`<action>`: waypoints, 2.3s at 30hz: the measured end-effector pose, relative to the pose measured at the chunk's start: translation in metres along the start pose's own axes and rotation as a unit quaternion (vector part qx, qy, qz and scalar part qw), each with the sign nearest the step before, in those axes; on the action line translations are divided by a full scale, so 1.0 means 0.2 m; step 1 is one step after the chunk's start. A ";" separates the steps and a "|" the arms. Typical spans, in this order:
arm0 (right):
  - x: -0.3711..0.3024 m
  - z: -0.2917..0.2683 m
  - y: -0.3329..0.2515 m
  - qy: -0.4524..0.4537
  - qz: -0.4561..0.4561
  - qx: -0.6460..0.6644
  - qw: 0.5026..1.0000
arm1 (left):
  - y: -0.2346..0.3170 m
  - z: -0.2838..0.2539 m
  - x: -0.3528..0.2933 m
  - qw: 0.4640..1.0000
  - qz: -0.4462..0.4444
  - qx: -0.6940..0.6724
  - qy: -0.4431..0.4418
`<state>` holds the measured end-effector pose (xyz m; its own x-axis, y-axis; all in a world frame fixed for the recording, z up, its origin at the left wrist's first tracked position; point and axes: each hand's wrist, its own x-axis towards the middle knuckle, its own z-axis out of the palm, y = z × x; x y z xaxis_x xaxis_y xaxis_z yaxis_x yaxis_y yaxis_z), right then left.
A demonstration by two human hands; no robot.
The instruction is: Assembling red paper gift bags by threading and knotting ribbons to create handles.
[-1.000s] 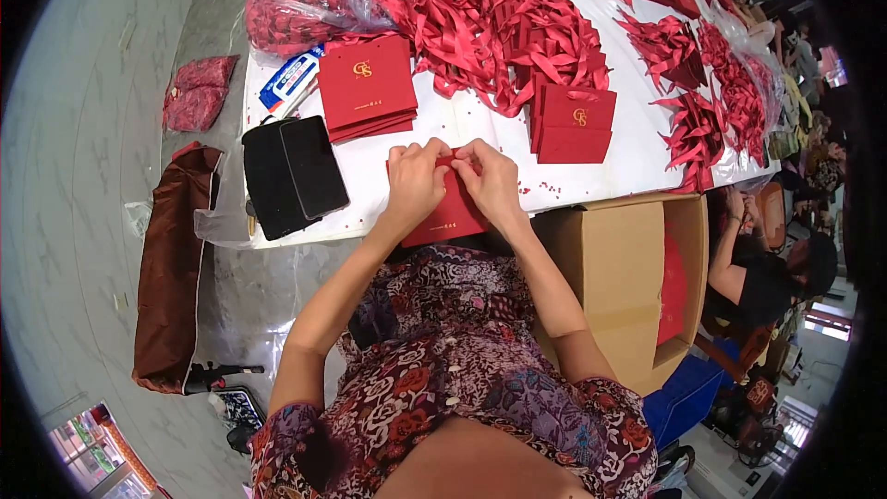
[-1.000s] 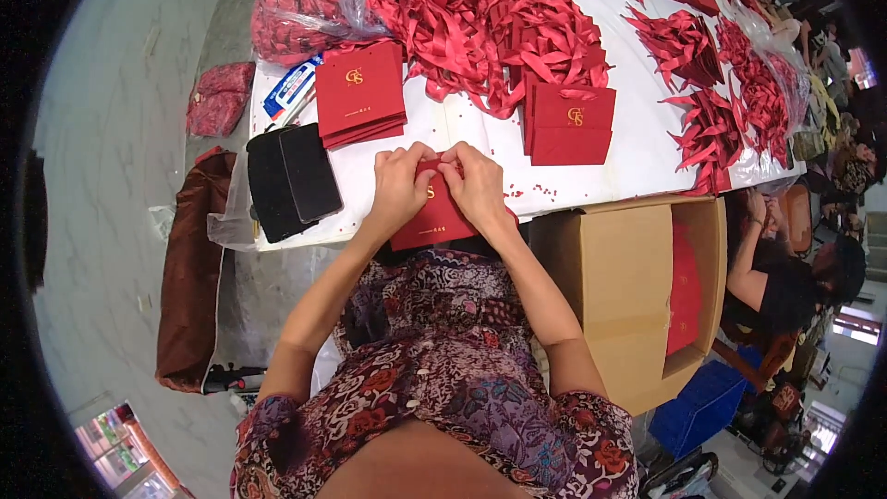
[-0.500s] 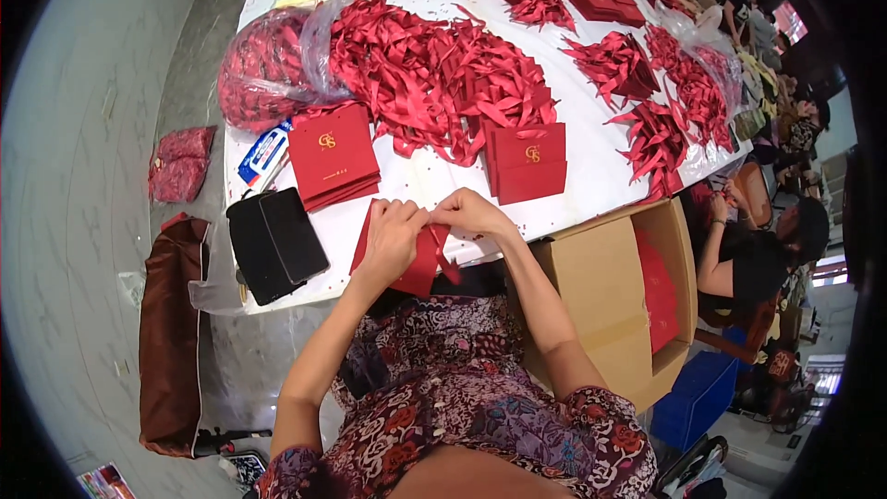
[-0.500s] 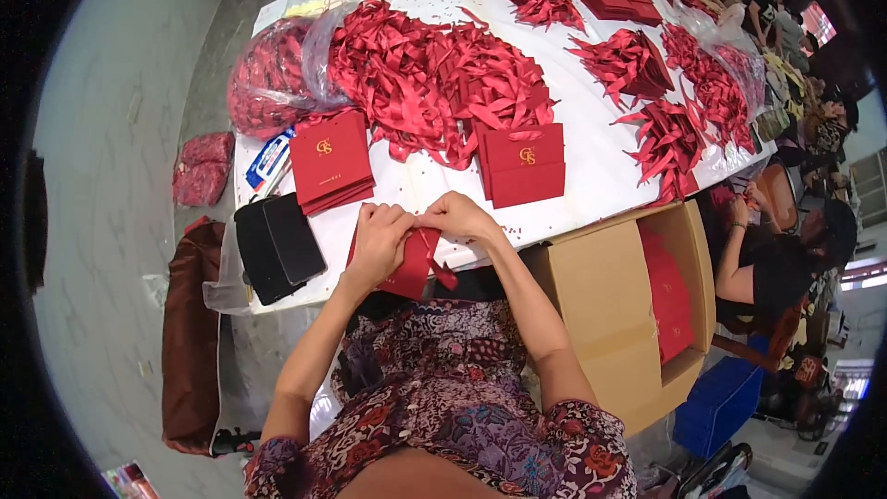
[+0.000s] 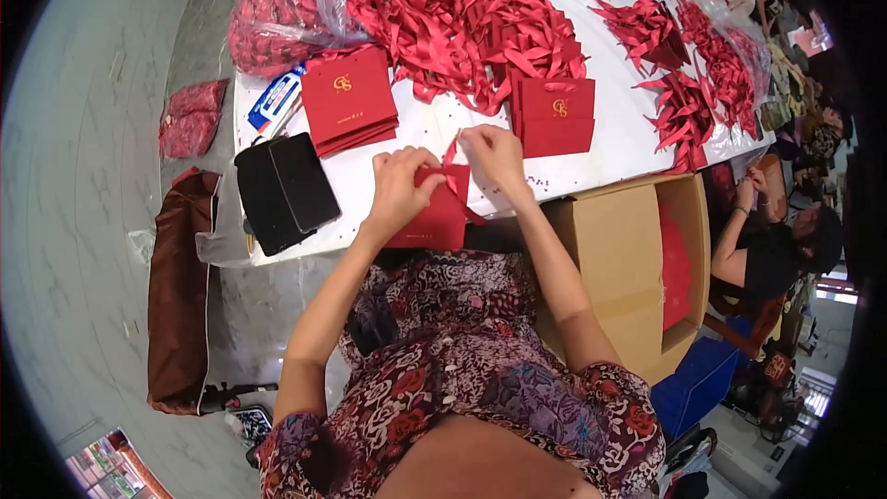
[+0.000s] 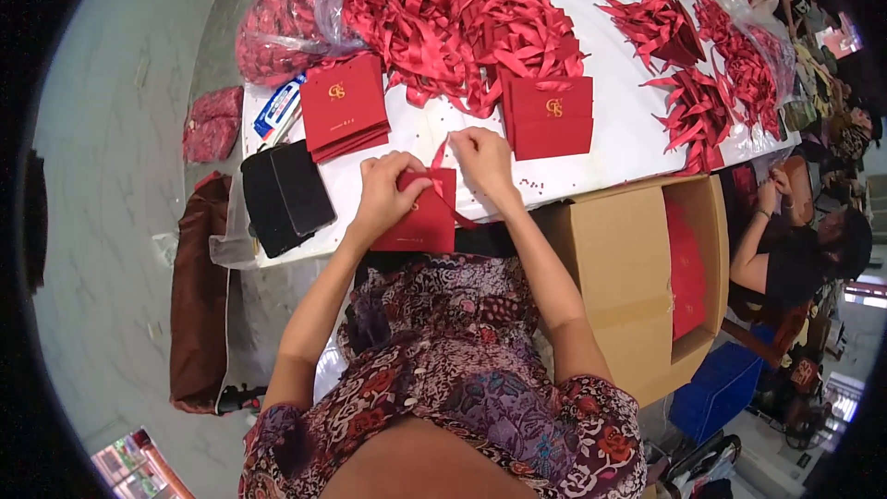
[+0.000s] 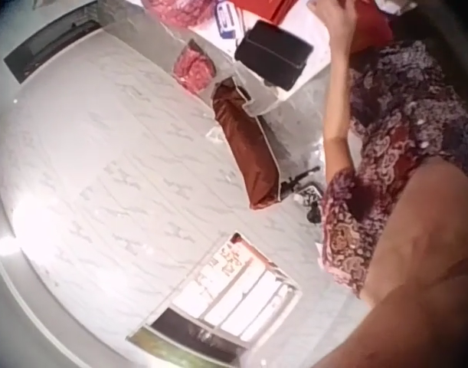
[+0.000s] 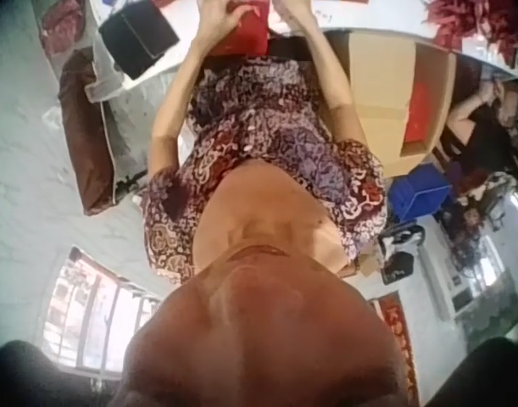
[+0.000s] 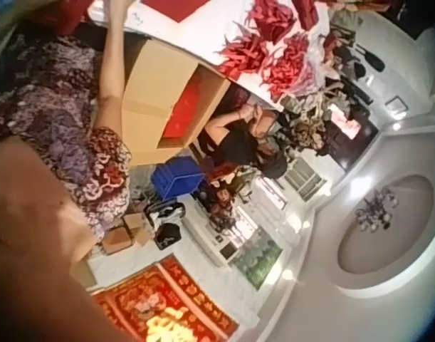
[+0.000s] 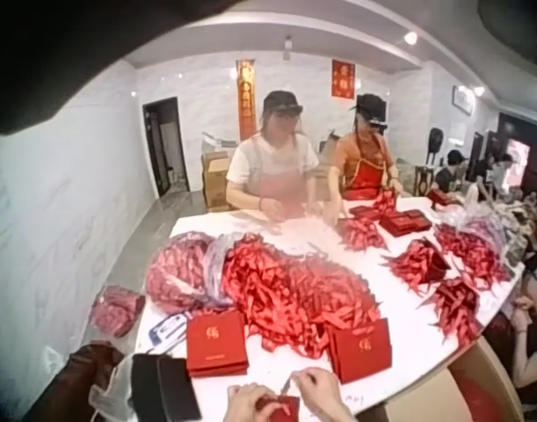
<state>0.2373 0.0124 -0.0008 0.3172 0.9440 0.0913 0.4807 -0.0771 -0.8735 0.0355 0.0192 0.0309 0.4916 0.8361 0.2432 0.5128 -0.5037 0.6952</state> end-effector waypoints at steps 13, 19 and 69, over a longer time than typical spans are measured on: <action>-0.30 -0.20 -0.02 -0.265 0.060 0.005 0.962 | -0.10 0.11 0.06 0.992 -0.021 0.065 0.110; -0.23 -0.09 -0.06 -0.165 0.068 0.150 0.973 | 0.08 0.26 -0.11 0.973 -0.068 -0.217 0.051; -0.20 0.22 -0.14 -0.040 -0.157 -0.117 0.980 | -0.22 0.07 -0.15 0.989 -0.113 0.059 0.073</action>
<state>0.1750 -0.0090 -0.0011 0.0634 0.9545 0.2913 0.7219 0.1577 -0.6738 0.0083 0.0123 -0.0161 0.2527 0.9482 0.1924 0.6810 -0.3156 0.6607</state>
